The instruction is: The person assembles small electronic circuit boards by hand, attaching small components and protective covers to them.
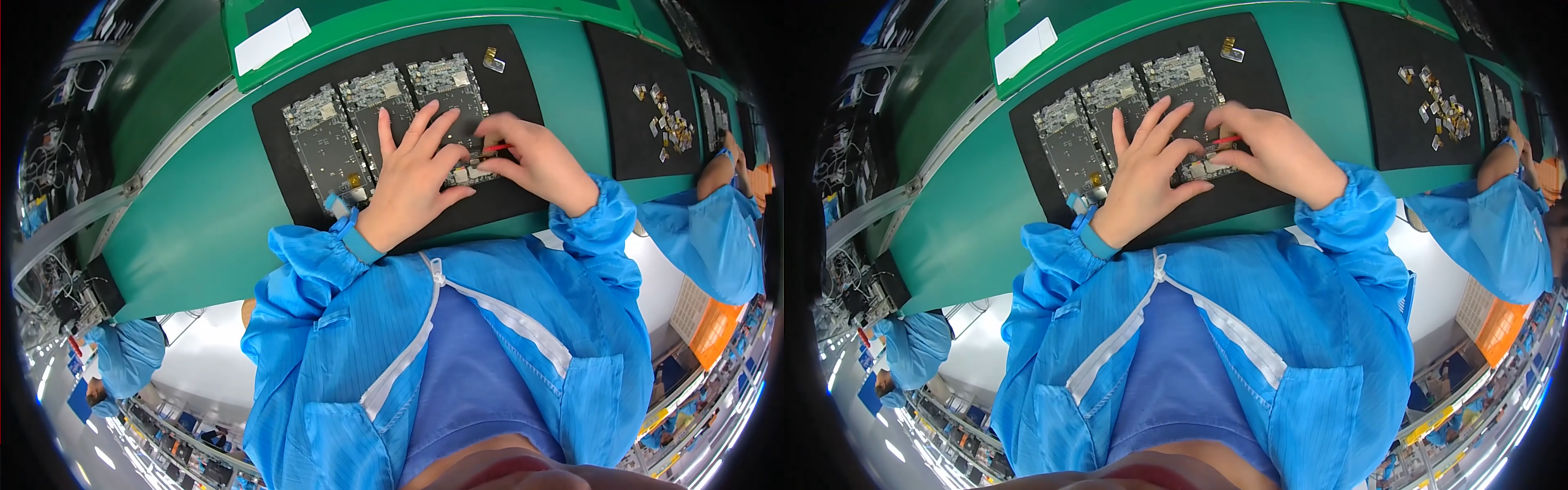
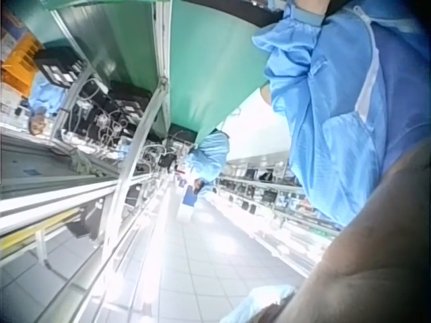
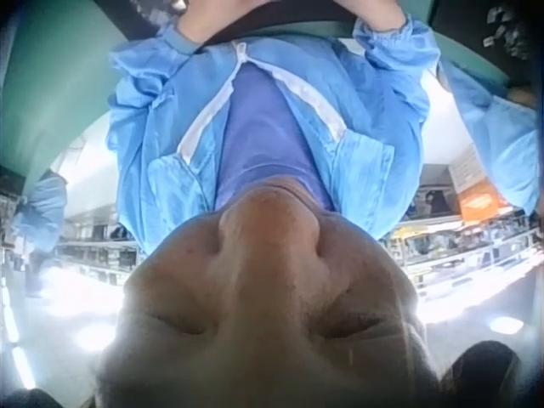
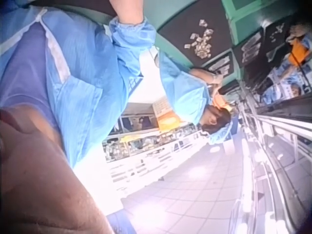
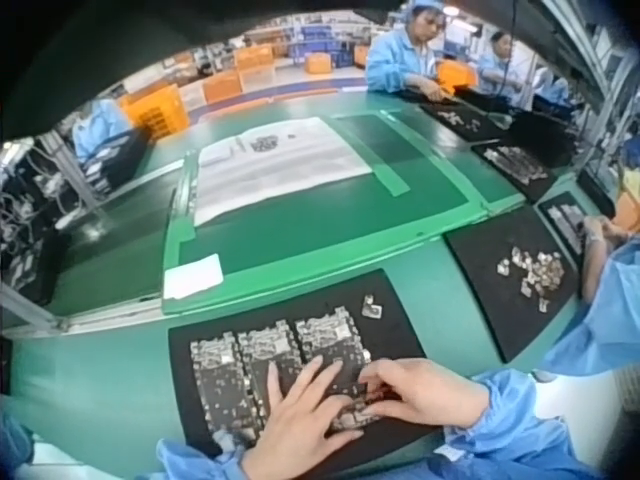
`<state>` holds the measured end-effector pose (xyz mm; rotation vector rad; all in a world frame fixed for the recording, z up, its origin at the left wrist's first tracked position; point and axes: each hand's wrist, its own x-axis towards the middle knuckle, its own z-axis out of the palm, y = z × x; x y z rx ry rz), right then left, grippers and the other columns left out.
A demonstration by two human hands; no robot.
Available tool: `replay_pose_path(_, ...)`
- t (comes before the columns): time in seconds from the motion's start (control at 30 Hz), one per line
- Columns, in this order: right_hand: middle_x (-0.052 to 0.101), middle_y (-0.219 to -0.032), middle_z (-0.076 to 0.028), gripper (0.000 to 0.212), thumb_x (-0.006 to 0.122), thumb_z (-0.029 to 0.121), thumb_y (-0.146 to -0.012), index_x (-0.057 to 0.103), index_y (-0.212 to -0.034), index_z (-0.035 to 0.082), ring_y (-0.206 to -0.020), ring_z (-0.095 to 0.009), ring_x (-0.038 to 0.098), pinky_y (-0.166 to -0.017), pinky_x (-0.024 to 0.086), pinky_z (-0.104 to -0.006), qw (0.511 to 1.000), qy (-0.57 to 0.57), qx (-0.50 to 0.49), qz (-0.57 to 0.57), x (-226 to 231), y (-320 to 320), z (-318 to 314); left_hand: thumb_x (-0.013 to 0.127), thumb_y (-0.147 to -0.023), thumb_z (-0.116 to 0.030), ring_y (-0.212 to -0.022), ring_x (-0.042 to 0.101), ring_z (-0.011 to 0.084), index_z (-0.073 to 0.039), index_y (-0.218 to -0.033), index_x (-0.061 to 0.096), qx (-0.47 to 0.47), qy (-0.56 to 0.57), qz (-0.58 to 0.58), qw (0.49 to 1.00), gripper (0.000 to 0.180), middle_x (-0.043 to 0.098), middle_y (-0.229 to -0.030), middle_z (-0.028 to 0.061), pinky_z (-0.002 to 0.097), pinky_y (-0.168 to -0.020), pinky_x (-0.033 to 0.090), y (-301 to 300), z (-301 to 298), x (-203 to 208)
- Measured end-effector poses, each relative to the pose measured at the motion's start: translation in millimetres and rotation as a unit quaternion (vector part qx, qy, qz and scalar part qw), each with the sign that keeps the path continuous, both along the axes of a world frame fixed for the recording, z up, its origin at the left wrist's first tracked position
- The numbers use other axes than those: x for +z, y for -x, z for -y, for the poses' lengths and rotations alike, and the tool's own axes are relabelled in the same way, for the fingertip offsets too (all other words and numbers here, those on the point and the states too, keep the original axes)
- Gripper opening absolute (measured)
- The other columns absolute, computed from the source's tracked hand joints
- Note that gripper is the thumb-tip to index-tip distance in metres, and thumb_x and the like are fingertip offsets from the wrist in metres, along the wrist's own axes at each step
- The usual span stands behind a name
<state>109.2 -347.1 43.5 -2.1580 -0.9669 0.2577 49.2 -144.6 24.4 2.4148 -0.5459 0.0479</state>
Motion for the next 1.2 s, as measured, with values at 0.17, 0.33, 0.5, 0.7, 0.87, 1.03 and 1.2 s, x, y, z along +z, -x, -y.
replay_pose_path(0.17,0.054,-0.082,-0.012,0.013,0.060,0.007,-0.083,0.052,-0.092,0.003,-0.080,-0.034,0.054,-0.069,0.045,-0.0393,0.997,0.014,-0.015,-0.079,8,-4,2,0.081,-0.064,-0.031,-0.136,0.031,0.0274,-0.014,-0.117,0.058,-0.026,-0.033,-0.032,0.999,0.060,0.042,-0.141,0.0056,0.0638,-0.107,0.003,-2,-10,5)
replay_pose_path(0.33,0.051,-0.078,-0.012,0.006,0.059,0.006,-0.081,0.056,-0.083,0.001,-0.083,-0.031,0.054,-0.072,0.044,-0.0383,0.993,0.057,0.077,0.067,4,-21,2,0.080,-0.063,-0.033,-0.135,0.032,0.0265,-0.016,-0.119,0.058,-0.028,-0.044,-0.031,0.998,0.063,0.042,-0.141,0.0043,0.0628,-0.108,0.003,-2,-12,3)
replay_pose_path(0.5,0.052,-0.079,-0.011,0.006,0.062,0.005,-0.075,0.059,-0.078,0.001,-0.082,-0.030,0.054,-0.073,0.045,-0.0382,0.988,0.032,0.147,0.032,0,-22,1,0.079,-0.064,-0.036,-0.134,0.034,0.0259,-0.017,-0.120,0.058,-0.025,-0.073,-0.006,0.997,0.063,0.044,-0.140,0.0027,0.0633,-0.107,0.004,-3,-13,3)
replay_pose_path(0.7,0.056,-0.084,-0.012,0.010,0.061,0.007,-0.080,0.060,-0.089,0.002,-0.083,-0.031,0.056,-0.074,0.046,-0.0381,0.994,0.043,0.093,-0.044,1,-23,4,0.078,-0.065,-0.038,-0.134,0.034,0.0261,-0.016,-0.121,0.057,-0.036,-0.069,-0.006,0.997,0.064,0.044,-0.140,0.0029,0.0635,-0.107,0.005,-5,-14,5)
replay_pose_path(0.87,0.057,-0.088,-0.012,0.029,0.065,0.014,-0.084,0.061,-0.111,0.006,-0.084,-0.030,0.058,-0.071,0.048,-0.0361,0.978,0.042,-0.189,0.081,-7,-59,8,0.078,-0.065,-0.040,-0.135,0.032,0.0281,-0.012,-0.121,0.056,-0.024,-0.054,-0.011,0.998,0.066,0.042,-0.140,0.0073,0.0626,-0.108,0.005,0,-11,10)
replay_pose_path(1.03,0.057,-0.090,-0.011,0.031,0.068,0.013,-0.081,0.062,-0.110,0.010,-0.085,-0.027,0.059,-0.072,0.048,-0.0339,0.988,-0.004,-0.076,0.136,-36,-100,7,0.076,-0.069,-0.036,-0.133,0.034,0.0290,-0.010,-0.117,0.059,0.012,-0.075,0.025,0.997,0.057,0.046,-0.137,0.0082,0.0613,-0.108,0.006,-4,-19,19)
replay_pose_path(1.2,0.061,-0.083,-0.010,0.022,0.070,0.015,-0.079,0.065,-0.099,0.008,-0.080,-0.027,0.061,-0.070,0.049,-0.0345,0.991,0.022,-0.129,0.027,-34,-105,6,0.075,-0.074,-0.030,-0.131,0.038,0.0295,-0.010,-0.111,0.063,0.056,-0.085,0.034,0.994,0.044,0.049,-0.133,0.0085,0.0599,-0.109,0.007,-3,-32,21)
